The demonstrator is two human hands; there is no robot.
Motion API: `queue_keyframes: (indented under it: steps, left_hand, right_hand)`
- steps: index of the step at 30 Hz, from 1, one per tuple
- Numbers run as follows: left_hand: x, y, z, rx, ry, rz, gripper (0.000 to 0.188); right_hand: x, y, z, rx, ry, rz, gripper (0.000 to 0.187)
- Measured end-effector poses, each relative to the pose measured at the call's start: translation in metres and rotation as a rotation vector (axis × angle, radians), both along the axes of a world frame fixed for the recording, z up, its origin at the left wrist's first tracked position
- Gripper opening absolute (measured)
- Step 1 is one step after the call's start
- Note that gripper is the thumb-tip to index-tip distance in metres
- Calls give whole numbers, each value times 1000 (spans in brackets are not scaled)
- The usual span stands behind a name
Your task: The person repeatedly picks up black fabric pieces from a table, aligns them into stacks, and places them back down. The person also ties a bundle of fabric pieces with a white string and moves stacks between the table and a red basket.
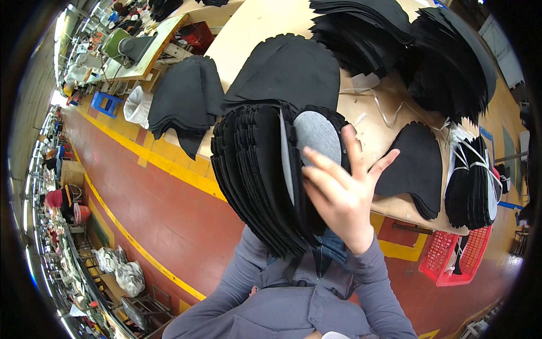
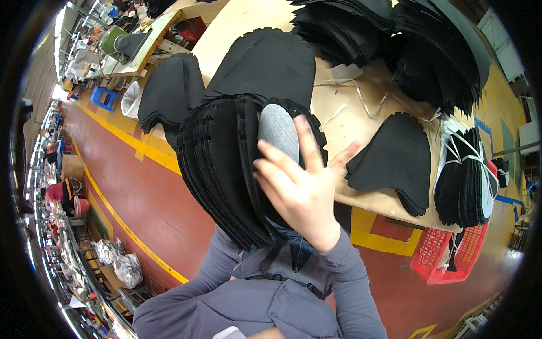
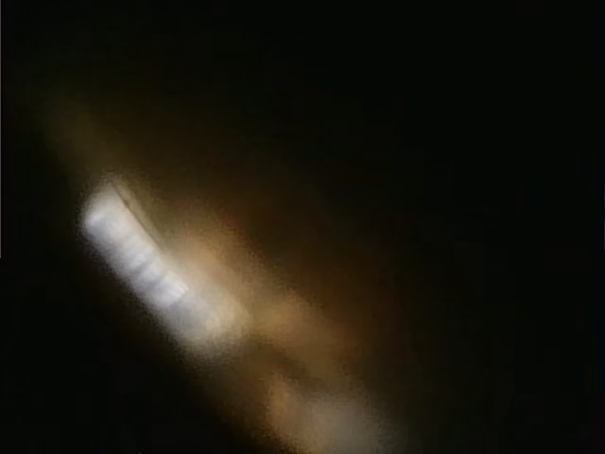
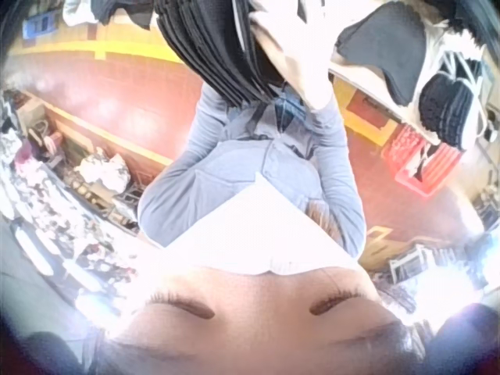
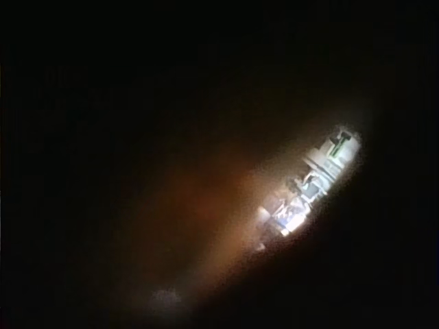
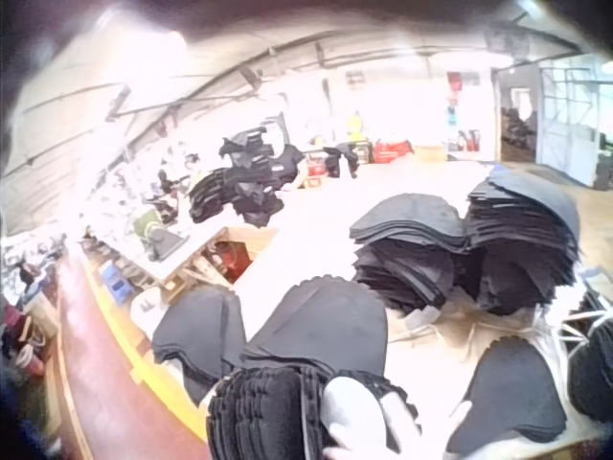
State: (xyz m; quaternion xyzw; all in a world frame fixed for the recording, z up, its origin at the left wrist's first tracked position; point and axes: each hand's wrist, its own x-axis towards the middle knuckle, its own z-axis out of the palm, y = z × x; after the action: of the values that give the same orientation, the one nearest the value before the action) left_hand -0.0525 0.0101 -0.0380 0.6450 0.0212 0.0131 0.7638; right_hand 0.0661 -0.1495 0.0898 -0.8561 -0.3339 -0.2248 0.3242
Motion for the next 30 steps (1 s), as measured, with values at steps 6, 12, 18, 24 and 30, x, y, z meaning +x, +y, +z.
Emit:
queue_keyframes:
  steps: [6,12,18,24,30]
  left_hand:
    - [-3,1,-2,27,6,-7,53]
    - [-5,5,-1,64,15,-13,53]
    - [-10,-2,11,-243,226,-11,52]
    - [-13,1,-5,-270,139,17,53]
    - [-12,-7,11,-388,243,107,57]
  right_hand:
    - [-32,-4,-4,281,372,231,28]
    - [-41,7,-19,557,630,259,32]
    - [-45,10,-22,632,689,275,34]
    - [-50,15,-16,782,836,206,35]
    - [-42,13,-27,537,476,232,35]
